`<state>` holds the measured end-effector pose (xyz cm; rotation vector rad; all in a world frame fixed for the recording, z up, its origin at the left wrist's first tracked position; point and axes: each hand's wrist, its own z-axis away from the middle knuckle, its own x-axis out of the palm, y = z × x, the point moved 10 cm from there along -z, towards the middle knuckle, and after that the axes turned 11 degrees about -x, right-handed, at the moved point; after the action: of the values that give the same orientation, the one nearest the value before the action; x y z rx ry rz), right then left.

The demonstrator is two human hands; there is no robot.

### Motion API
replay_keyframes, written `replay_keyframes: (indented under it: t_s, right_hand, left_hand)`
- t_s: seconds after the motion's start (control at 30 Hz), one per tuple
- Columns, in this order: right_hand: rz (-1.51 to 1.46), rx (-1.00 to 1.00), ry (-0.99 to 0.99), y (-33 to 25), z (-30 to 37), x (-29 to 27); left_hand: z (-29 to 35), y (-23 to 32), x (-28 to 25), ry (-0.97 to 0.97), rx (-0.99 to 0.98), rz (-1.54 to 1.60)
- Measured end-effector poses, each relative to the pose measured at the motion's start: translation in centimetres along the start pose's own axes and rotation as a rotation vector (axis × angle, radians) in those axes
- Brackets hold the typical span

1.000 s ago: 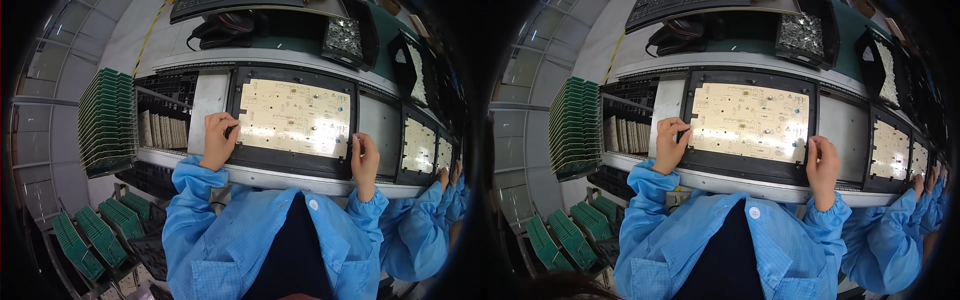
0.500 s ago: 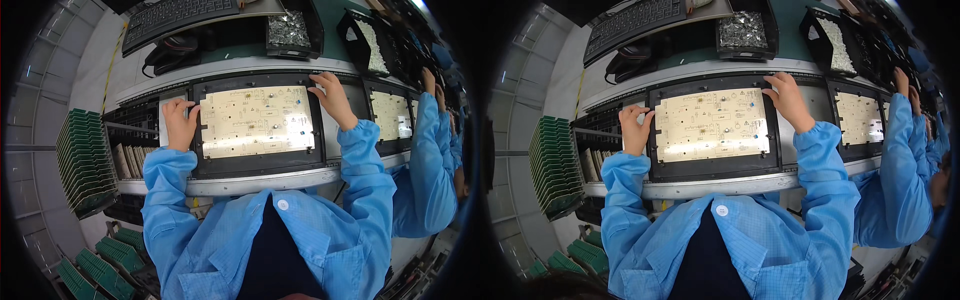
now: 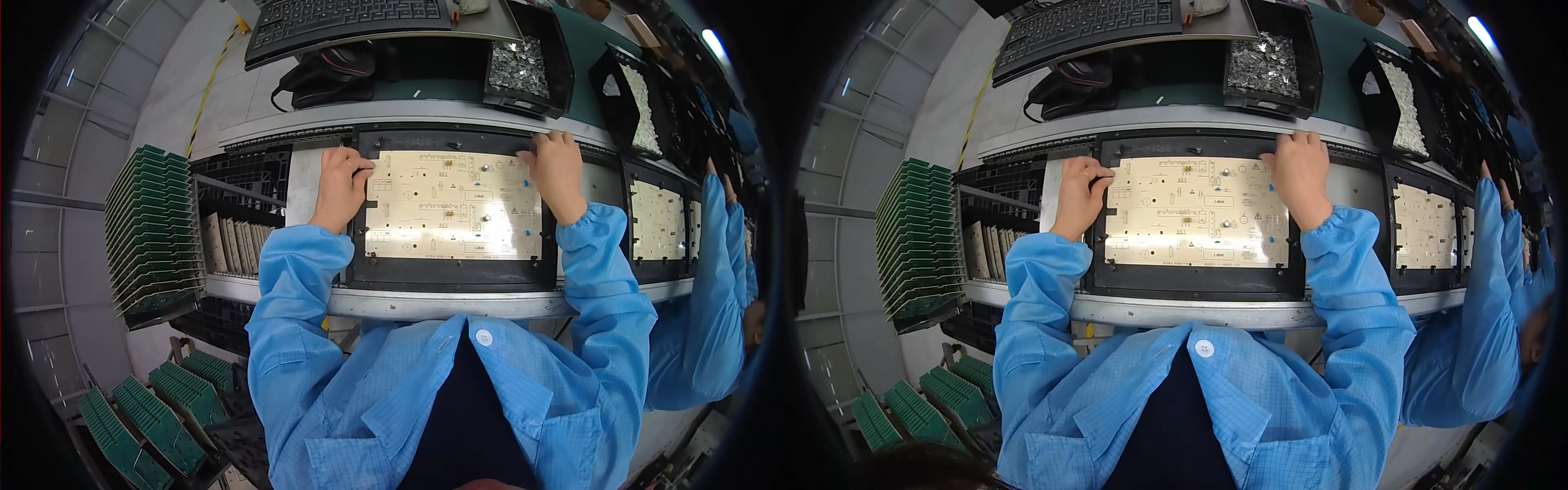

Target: Placing components and applying stickers to circuit boards on an assembly line.

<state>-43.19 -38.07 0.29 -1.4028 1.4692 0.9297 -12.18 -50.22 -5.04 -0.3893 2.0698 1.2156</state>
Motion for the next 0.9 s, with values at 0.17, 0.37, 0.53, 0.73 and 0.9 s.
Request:
replay_keyframes:
  t_s: [0.17,0.37,0.53,0.73,0.9]
  right_hand:
    - [-0.444,-0.363,-0.003,-7.2,-3.6,2.0]
    - [-0.609,-0.336,-0.107,-9.0,-5.0,6.9]
    - [-0.779,-0.446,-0.082,-8.6,-4.3,5.3]
    - [-0.42,-0.309,0.466,-2.5,-5.9,-1.9]
    - [-0.039,0.07,-0.016,5.5,-12.0,5.1]
  left_hand:
    - [-2.9,2.8,0.4,0.011,0.062,0.006]
    - [-4.6,1.7,4.0,-0.075,-0.097,-0.117]
    - [-4.6,2.2,3.7,-0.053,-0.098,-0.129]
    - [-4.2,2.1,4.4,-0.159,0.153,0.001]
    - [-3.8,3.4,3.1,-0.281,0.217,0.038]
